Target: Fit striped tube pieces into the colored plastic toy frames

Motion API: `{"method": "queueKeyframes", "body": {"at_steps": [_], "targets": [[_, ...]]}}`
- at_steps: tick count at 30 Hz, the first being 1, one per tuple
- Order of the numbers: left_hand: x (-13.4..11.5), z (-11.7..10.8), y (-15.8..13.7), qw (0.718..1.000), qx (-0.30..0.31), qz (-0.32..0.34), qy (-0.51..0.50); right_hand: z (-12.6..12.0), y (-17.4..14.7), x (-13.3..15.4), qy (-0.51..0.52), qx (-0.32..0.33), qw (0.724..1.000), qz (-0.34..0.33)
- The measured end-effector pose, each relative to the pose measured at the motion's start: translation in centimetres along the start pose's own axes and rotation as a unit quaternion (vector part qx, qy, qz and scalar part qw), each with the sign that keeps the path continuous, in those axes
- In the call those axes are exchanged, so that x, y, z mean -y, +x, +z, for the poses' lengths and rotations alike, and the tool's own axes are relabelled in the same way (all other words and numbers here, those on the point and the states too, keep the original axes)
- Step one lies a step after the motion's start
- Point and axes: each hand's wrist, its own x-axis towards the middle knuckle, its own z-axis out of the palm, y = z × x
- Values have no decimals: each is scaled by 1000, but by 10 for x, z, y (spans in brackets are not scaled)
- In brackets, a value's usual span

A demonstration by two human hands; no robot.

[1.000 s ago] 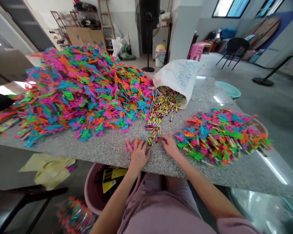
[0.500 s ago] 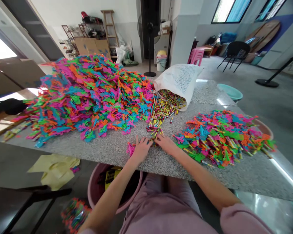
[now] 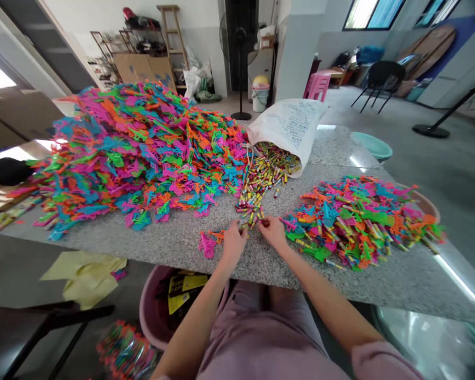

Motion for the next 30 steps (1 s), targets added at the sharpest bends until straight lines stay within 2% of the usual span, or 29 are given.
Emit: {"method": "queueKeyframes", "body": {"at_steps": [4, 9, 12, 15, 17, 20, 23, 25, 27, 30], "targets": [[-11, 13, 1, 996, 22, -8, 82, 14, 20, 26, -51, -7, 998, 42], [2, 1, -8, 994, 21, -27, 101, 21, 20, 30, -37, 27, 998, 43], [11, -2, -10, 1000, 14, -16, 1, 17, 7, 16, 18, 88, 996, 9], [15, 4, -6, 993, 21, 7, -112, 10, -9, 3, 84, 135, 987, -33], [16, 9, -3, 982, 52, 6, -181, 8, -17, -1, 115, 141, 982, -52], [17, 12, -5, 951, 101, -14, -292, 10, -23, -2, 138, 127, 980, -72], [18, 8, -10, 939, 121, -13, -320, 18, -29, 0, 136, 108, 981, -86], [16, 3, -13, 941, 112, -1, -321, 21, -34, 3, 132, 96, 982, -95], [13, -3, -12, 955, 72, 13, -289, 17, -33, 4, 90, 76, 987, -105], [8, -11, -3, 987, -10, 43, -153, -4, -11, 3, -30, 38, 993, -110]]}}
